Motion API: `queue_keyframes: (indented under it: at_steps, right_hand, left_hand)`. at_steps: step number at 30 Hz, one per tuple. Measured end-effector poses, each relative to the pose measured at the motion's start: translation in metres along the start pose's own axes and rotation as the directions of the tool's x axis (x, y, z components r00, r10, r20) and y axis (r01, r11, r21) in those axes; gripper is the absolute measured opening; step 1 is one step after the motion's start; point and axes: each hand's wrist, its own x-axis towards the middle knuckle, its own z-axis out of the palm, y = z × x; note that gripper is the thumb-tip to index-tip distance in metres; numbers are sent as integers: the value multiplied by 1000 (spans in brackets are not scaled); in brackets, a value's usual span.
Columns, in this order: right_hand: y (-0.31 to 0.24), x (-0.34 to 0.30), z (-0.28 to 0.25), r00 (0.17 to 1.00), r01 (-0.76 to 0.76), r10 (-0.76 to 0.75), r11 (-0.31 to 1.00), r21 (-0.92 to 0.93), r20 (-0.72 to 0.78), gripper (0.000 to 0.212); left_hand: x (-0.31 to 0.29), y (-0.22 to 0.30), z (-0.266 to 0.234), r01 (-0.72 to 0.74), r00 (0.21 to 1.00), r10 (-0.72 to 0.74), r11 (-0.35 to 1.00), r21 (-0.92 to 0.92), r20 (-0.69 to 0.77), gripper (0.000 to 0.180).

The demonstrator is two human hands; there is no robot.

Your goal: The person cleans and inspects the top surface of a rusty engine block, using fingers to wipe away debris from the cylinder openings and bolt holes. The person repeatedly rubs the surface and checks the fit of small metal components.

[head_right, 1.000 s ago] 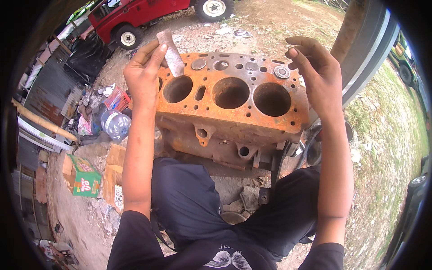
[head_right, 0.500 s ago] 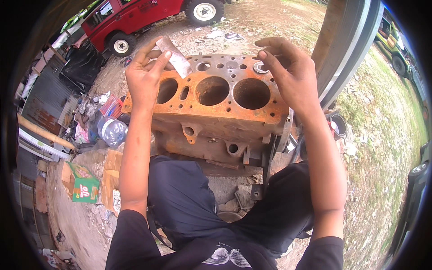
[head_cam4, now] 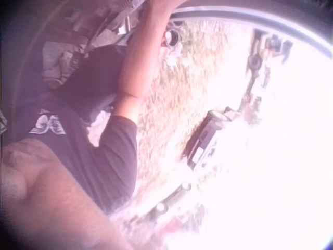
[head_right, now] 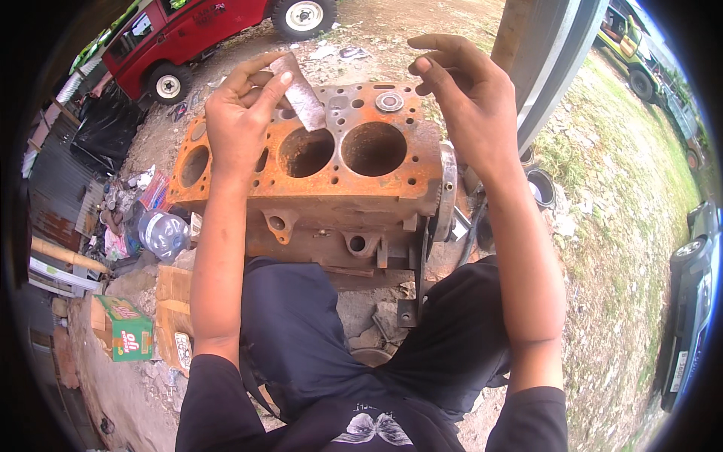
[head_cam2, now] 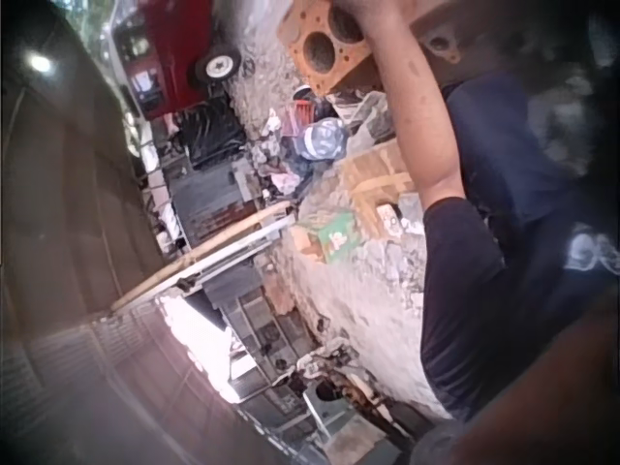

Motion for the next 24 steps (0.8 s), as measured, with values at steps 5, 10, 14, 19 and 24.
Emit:
queue_keyframes:
  at_steps: [5, 10, 14, 19, 24]
  right_hand:
    - [3, 0, -7, 999, -33, 32, 999, 9, 31, 27]
    - [-8, -4, 11, 955, 291, -263, 916, -277, 134, 31]
    - [-20, -8, 31, 856, 516, -463, 783, -347, 230, 39]
    - [-9, -9, 39, 879, 474, -421, 816, -329, 224, 36]
    - [-7, -9, 41, 927, 374, -331, 834, -406, 173, 20]
  left_hand:
    - [-1, 2, 14, 12, 1000, -10, 997, -80, 27, 23]
    - [-4, 7, 29, 102, 993, -88, 973, -206, 77, 15]
    - [-6, 17, 46, 92, 981, -75, 992, -87, 180, 12]
    - [-3, 5, 46, 268, 936, -178, 920, -287, 304, 17]
    - [0, 2, 16, 193, 968, -155, 963, -189, 199, 22]
